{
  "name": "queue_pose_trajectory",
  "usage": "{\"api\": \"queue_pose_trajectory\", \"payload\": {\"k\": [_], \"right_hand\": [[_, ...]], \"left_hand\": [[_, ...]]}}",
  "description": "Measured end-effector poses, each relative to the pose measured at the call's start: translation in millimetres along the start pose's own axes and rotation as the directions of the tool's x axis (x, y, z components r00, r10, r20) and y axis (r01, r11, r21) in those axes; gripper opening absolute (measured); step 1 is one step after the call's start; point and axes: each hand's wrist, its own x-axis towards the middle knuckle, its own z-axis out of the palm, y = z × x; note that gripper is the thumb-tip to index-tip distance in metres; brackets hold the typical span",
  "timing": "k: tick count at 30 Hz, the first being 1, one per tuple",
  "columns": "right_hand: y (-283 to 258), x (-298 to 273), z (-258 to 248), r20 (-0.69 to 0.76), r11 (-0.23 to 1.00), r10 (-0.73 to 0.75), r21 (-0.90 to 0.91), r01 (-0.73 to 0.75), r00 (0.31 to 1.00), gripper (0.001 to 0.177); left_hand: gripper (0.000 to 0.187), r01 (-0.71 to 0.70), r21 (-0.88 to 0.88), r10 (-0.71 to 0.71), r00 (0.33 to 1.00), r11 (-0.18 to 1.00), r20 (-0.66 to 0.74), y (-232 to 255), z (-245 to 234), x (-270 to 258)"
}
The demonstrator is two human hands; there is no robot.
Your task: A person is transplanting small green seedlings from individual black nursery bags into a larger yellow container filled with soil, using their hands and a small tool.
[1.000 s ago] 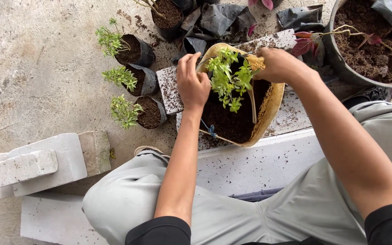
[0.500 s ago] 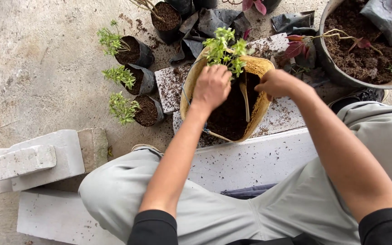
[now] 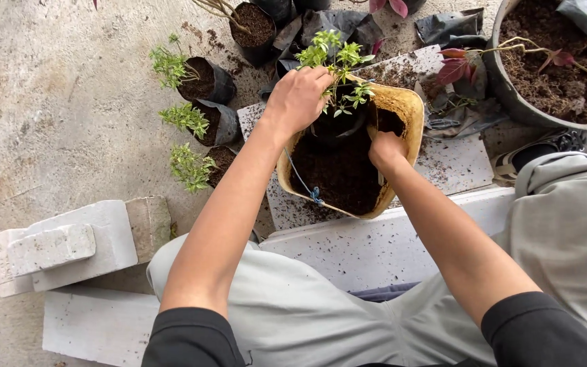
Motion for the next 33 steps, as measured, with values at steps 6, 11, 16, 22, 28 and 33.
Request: {"api": "queue_pose_trajectory", "payload": {"k": [6,11,16,22,28,33], "right_hand": [[5,21,16,-0.038,0.998,0.045,0.045,-0.043,0.998,0.026],[1,-6,-56,0.161,0.997,-0.064,-0.022,0.068,0.985,0.032],[19,-20,-97,0.249,0.922,-0.241,-0.242,0.301,0.938,0.014],[24,-30,-86,0.207,0.767,-0.391,-0.464,0.442,0.897,0.017],[4,-43,-42,-0.008,0.848,-0.419,-0.363,0.388,0.908,0.031],[-13,-47,-18,0.055,0.775,-0.532,-0.369,0.513,0.845,0.026]], "left_hand": [[0.032,0.008,-0.033,-0.006,0.998,0.999,0.066,-10,3,-7],[0.027,-0.016,-0.012,0.017,0.997,1.0,0.08,-4,10,-4],[0.025,-0.034,0.012,0.032,0.994,0.999,0.109,8,12,-3],[0.022,-0.03,0.003,0.029,0.991,1.0,0.127,12,13,-2],[0.03,-0.016,0.041,0.008,0.984,0.999,0.177,8,16,-4],[0.024,0.01,0.033,-0.014,0.993,0.999,0.116,6,17,-4]]}}
